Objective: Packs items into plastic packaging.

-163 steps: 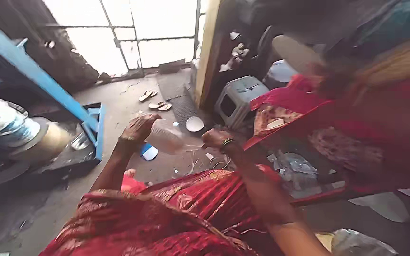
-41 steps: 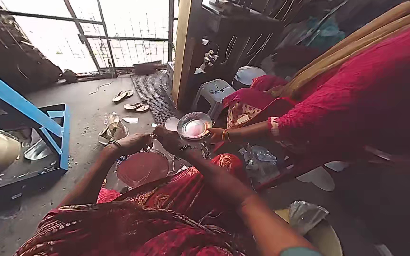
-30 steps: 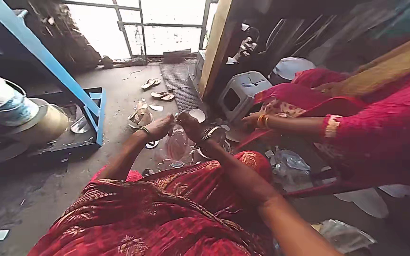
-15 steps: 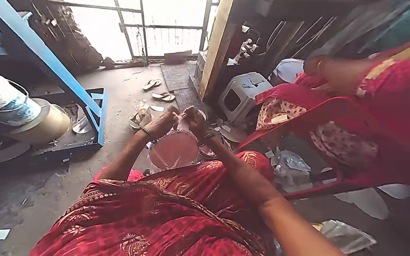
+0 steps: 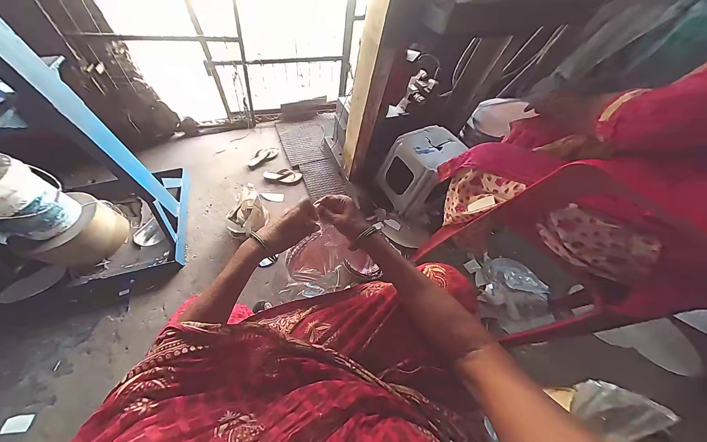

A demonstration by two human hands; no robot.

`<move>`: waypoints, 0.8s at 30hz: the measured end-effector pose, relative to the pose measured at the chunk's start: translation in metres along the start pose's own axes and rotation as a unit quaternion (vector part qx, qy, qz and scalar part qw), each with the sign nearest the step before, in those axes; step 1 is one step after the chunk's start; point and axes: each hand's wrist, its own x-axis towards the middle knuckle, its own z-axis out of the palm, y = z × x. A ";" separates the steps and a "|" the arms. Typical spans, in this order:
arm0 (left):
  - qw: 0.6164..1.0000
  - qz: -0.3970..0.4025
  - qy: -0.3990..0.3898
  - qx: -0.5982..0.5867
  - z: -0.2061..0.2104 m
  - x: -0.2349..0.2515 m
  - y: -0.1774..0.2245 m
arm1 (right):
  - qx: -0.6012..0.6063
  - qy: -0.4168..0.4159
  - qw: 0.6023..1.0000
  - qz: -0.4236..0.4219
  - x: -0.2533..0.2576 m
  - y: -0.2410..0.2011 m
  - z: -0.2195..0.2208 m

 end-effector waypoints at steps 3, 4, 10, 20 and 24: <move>0.999 0.027 0.019 0.018 0.003 0.002 -0.003 | 0.038 -0.038 0.997 -0.062 -0.003 0.025 -0.014; 0.999 0.041 0.028 0.014 0.004 0.002 -0.004 | 0.075 -0.045 0.992 -0.096 0.002 0.041 -0.016; 0.993 0.073 0.069 0.055 0.007 0.008 0.005 | 0.150 -0.071 0.982 0.087 0.020 0.021 -0.010; 0.930 -0.131 0.194 -0.283 0.016 0.013 0.003 | 0.087 -0.021 0.996 0.029 0.004 0.011 -0.012; 0.914 -0.139 0.209 -0.319 0.016 0.017 0.004 | 0.054 -0.015 0.998 -0.017 0.005 0.003 -0.003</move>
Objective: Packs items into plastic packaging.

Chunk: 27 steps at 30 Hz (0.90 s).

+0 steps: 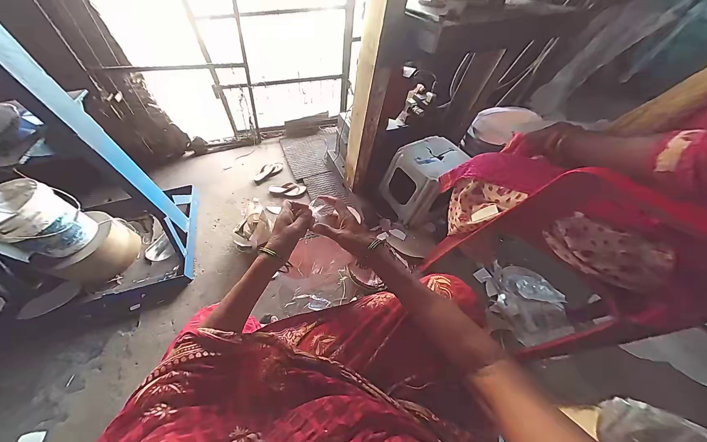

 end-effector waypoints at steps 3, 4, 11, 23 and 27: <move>0.993 0.040 -0.031 0.107 -0.004 -0.002 0.006 | 0.004 0.033 0.999 0.013 -0.001 0.003 0.003; 0.986 0.056 -0.040 0.150 -0.007 -0.001 0.007 | 0.015 0.039 0.999 0.010 0.000 0.005 0.003; 0.994 0.004 0.068 0.080 0.009 0.003 -0.003 | 0.069 0.052 0.996 0.011 0.008 0.003 0.013; 0.965 0.077 0.069 0.242 0.018 -0.004 -0.002 | 0.012 0.056 0.998 0.030 0.007 -0.003 0.005; 0.953 0.107 0.067 0.274 0.016 0.001 -0.005 | -0.023 0.147 0.988 -0.030 0.008 0.006 0.010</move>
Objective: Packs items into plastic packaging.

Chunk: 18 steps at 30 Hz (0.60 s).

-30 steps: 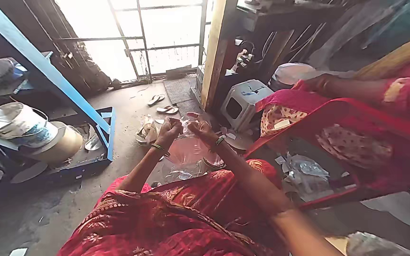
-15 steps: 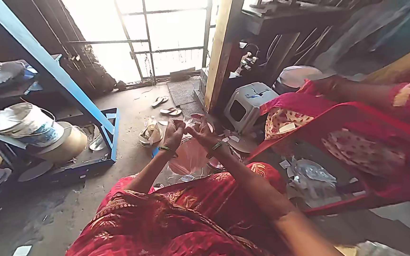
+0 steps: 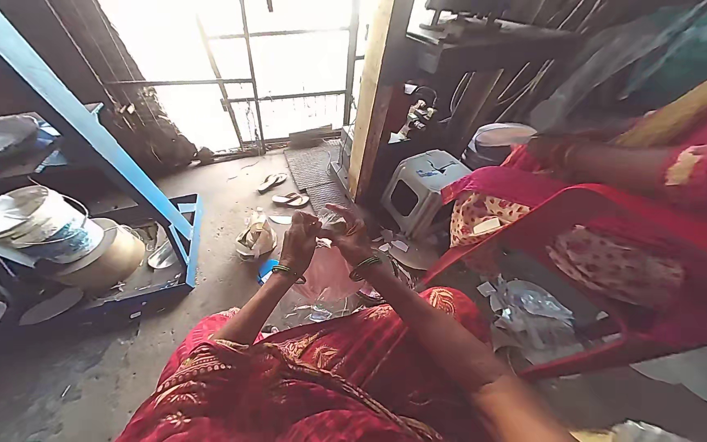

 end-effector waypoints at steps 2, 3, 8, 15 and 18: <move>1.000 -0.014 0.001 -0.011 -0.001 0.002 0.001 | -0.024 0.033 0.999 -0.008 0.001 0.000 0.000; 0.999 -0.026 0.006 -0.022 0.000 0.003 0.001 | -0.032 0.047 0.998 -0.015 0.003 0.001 0.000; 0.989 -0.091 0.018 -0.119 0.008 0.010 -0.002 | -0.030 0.016 0.999 -0.027 0.009 0.001 -0.004; 0.890 -0.268 -0.004 -0.369 0.003 0.021 0.006 | 0.109 0.004 0.992 0.060 0.007 0.010 -0.011; 0.918 -0.226 -0.001 -0.327 0.007 0.023 -0.003 | 0.093 0.037 0.994 0.052 0.003 0.011 -0.008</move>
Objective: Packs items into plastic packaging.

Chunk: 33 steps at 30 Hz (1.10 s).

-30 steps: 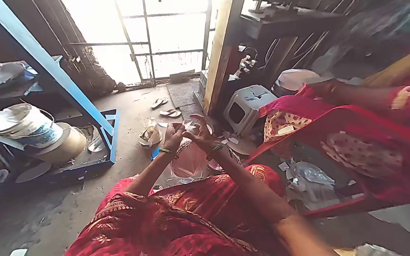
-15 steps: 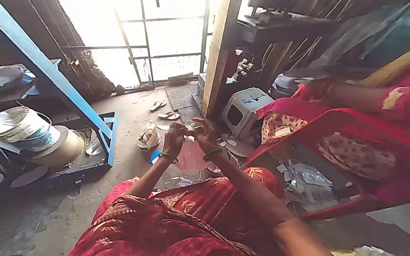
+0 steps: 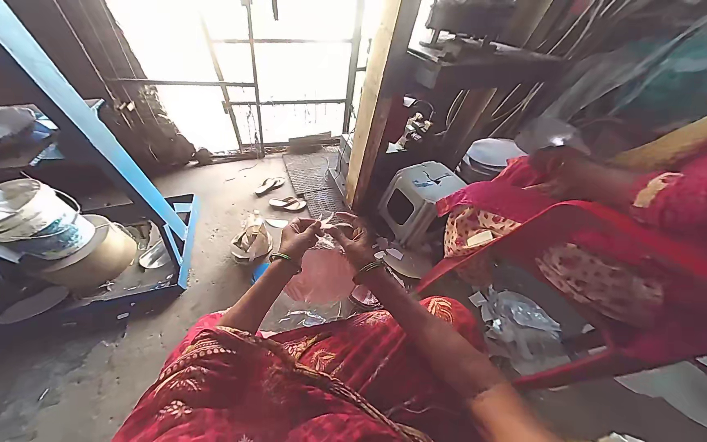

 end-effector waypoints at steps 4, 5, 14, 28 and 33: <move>0.997 0.025 0.038 0.057 0.005 0.003 -0.006 | 0.020 -0.003 0.997 0.075 0.000 -0.004 0.003; 0.996 0.027 0.039 0.078 0.007 0.001 -0.006 | 0.012 -0.020 0.996 0.085 0.002 -0.003 0.002; 0.987 0.054 0.027 0.152 0.001 0.004 -0.004 | -0.342 -0.072 0.881 -0.320 0.011 0.010 -0.008; 0.895 0.182 -0.143 0.381 -0.023 -0.007 0.015 | -0.325 -0.114 0.893 -0.288 0.001 0.005 -0.008; 0.850 0.272 -0.066 0.447 -0.008 -0.012 0.006 | -0.204 -0.103 0.970 -0.083 0.002 0.001 -0.005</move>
